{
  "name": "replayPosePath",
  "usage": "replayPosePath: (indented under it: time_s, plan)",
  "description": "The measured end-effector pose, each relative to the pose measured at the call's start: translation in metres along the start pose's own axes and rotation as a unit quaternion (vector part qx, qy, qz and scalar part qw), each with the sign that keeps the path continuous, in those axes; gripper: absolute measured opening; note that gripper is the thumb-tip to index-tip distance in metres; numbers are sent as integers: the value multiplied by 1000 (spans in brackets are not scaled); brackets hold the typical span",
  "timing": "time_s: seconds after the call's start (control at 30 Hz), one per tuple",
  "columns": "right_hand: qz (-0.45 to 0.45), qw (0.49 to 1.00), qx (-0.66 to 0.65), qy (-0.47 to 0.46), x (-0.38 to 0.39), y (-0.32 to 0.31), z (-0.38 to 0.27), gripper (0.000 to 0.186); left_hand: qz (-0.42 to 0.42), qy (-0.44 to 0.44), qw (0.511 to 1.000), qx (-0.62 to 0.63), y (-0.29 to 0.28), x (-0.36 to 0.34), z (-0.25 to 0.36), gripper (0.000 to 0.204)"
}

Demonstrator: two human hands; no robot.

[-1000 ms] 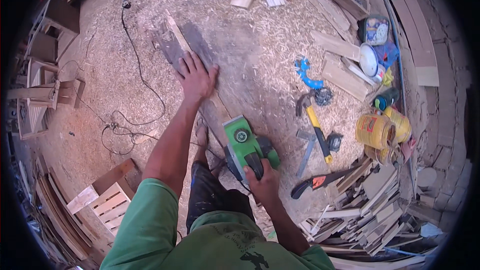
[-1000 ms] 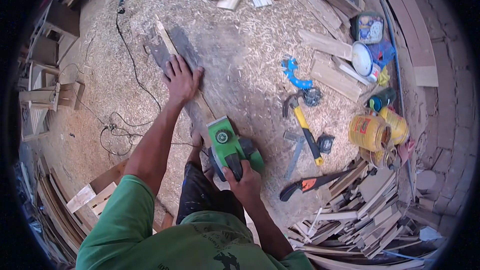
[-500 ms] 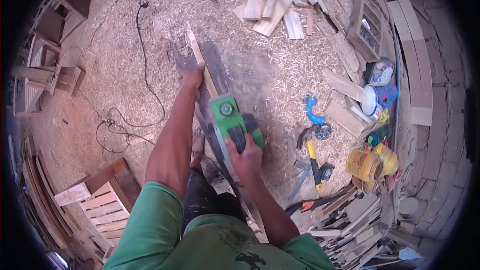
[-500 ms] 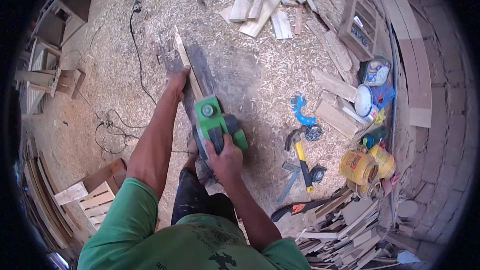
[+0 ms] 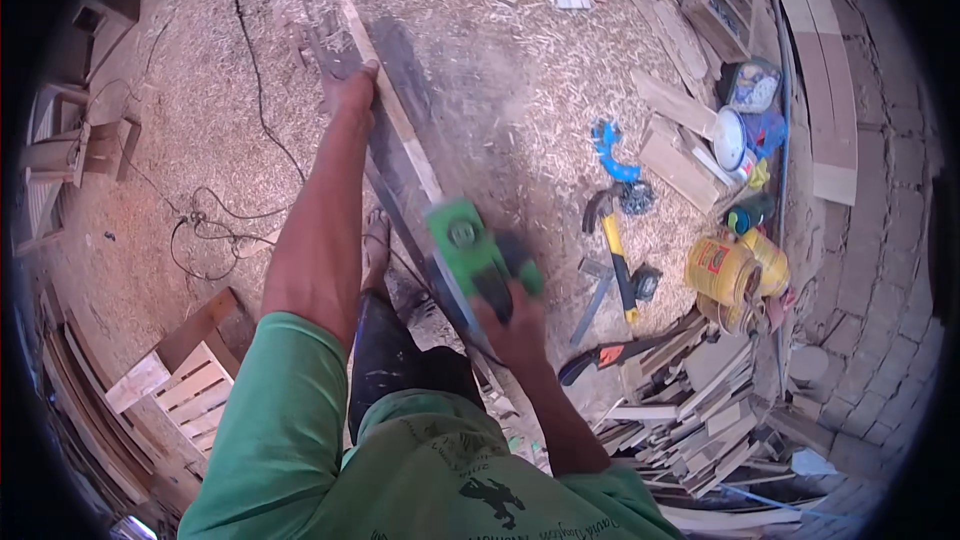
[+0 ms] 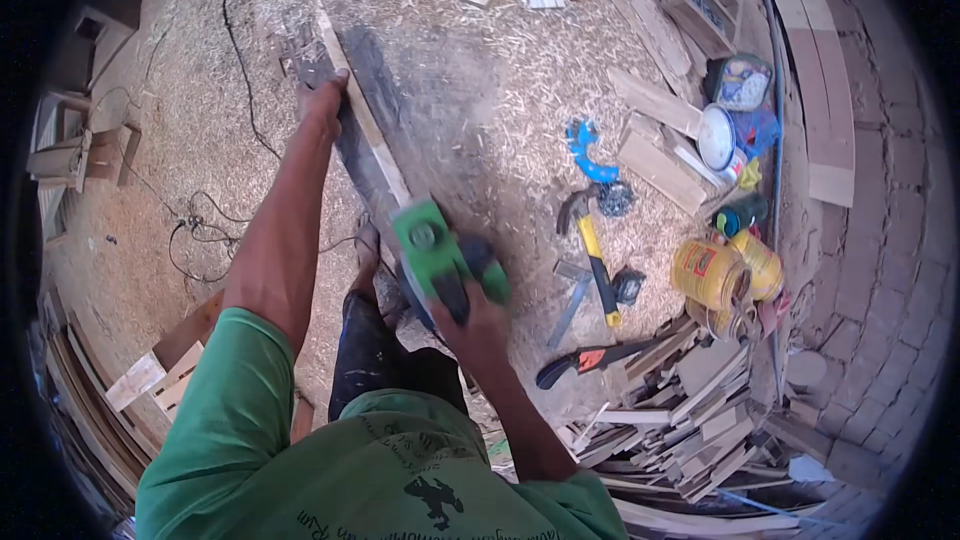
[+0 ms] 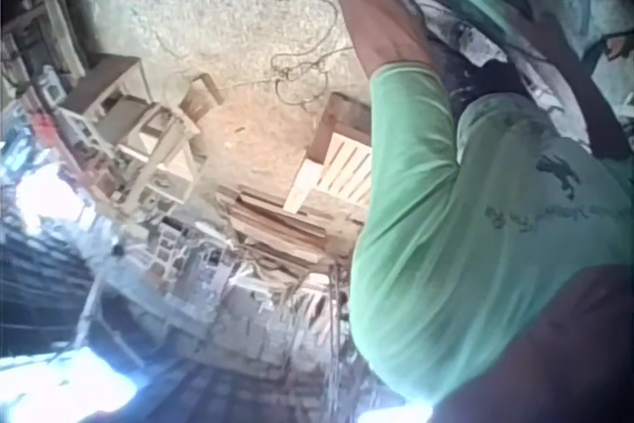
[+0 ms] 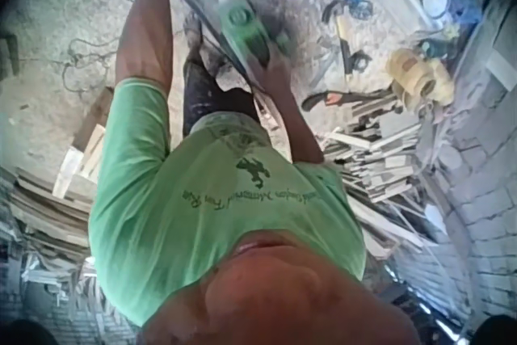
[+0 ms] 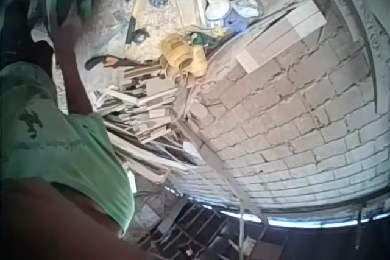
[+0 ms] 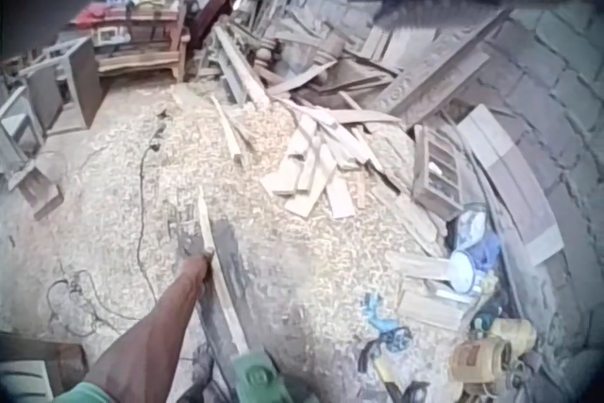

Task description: The person uses a hand saw to cut a long wooden plank on a workbench. They then use a green electric planer to smooth the surface of the wood, followed by a handheld sander to finish the edges. The person measures and marks the wood with a pencil and ruler before cutting it again.

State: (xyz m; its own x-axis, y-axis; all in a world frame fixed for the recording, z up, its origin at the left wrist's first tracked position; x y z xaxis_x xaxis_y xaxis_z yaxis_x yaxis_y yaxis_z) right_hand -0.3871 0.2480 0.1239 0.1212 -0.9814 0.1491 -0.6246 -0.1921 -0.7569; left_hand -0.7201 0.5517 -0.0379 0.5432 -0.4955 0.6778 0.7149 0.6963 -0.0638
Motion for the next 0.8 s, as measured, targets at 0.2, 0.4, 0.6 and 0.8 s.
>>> replayPosePath:
  time_s: [0.2, 0.4, 0.6, 0.8]
  plan:
    - [24, 999, -32, 35, 112, -27, 45, 47, 16, -4, 1000, -25, 0, 5, 2, 98]
    - [-11, 994, -57, 95, 72, -5, 31, 45, -2, 9, 1000, -17, -6, 10, 6, 99]
    - [64, 998, -22, 14, 6, 10, -9, 45, 33, -8, 999, -15, -1, 38, 18, 100]
    - [51, 999, -10, 12, -75, 26, -53, 51, -11, 40, 999, -7, -12, 25, 11, 90]
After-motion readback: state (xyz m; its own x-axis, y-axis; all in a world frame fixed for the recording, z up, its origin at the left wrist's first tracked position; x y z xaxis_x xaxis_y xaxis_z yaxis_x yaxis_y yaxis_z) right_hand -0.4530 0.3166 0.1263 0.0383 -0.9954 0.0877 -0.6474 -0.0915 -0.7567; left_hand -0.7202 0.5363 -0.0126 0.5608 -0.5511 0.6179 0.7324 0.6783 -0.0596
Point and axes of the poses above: each hand's wrist, its own x-axis away from the middle knuckle, its own y-axis out of the palm, z = x × y, the point moved 2 cm from there along -x, towards the middle knuckle, and after that the axes turned 5 degrees about -y, right-handed, at the moved point
